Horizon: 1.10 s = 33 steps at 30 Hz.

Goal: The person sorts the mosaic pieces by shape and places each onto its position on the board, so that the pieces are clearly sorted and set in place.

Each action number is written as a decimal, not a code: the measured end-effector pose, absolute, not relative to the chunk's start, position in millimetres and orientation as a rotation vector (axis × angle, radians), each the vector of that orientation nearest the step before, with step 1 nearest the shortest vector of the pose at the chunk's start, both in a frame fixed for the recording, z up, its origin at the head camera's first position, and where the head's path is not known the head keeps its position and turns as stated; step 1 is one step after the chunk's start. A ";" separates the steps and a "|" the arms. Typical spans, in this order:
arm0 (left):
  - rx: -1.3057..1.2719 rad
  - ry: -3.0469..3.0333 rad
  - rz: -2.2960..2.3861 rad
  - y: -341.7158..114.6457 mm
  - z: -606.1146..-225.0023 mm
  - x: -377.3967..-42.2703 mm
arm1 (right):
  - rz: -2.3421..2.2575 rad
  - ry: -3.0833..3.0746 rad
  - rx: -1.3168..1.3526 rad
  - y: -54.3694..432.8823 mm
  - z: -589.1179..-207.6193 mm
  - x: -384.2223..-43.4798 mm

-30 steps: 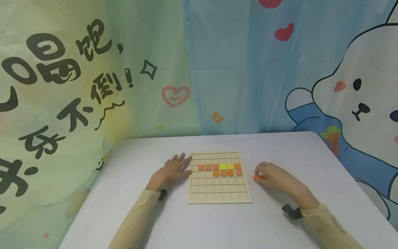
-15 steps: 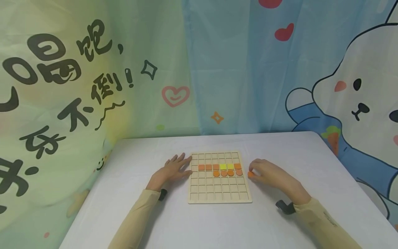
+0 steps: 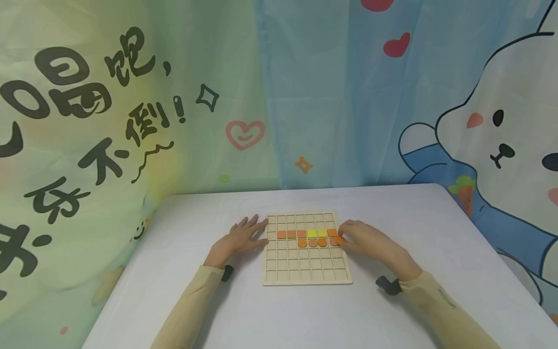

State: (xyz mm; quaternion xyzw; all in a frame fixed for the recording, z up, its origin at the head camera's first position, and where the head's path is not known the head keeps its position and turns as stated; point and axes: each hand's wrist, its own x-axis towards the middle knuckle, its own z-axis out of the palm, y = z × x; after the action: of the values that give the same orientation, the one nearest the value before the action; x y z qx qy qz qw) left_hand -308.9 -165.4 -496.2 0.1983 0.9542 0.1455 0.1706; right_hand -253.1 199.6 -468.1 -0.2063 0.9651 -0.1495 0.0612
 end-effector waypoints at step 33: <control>0.570 2.709 0.410 -167.8 -498.2 -310.4 | -0.529 2.890 -1.053 148.6 -472.4 -261.3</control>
State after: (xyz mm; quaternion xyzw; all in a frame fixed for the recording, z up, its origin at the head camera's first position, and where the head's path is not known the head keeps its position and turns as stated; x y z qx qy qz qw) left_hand -310.4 -167.8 -498.2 0.2007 0.9538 0.1444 0.1705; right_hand -261.3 148.6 -472.4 -0.3373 0.9260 -0.1694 0.0102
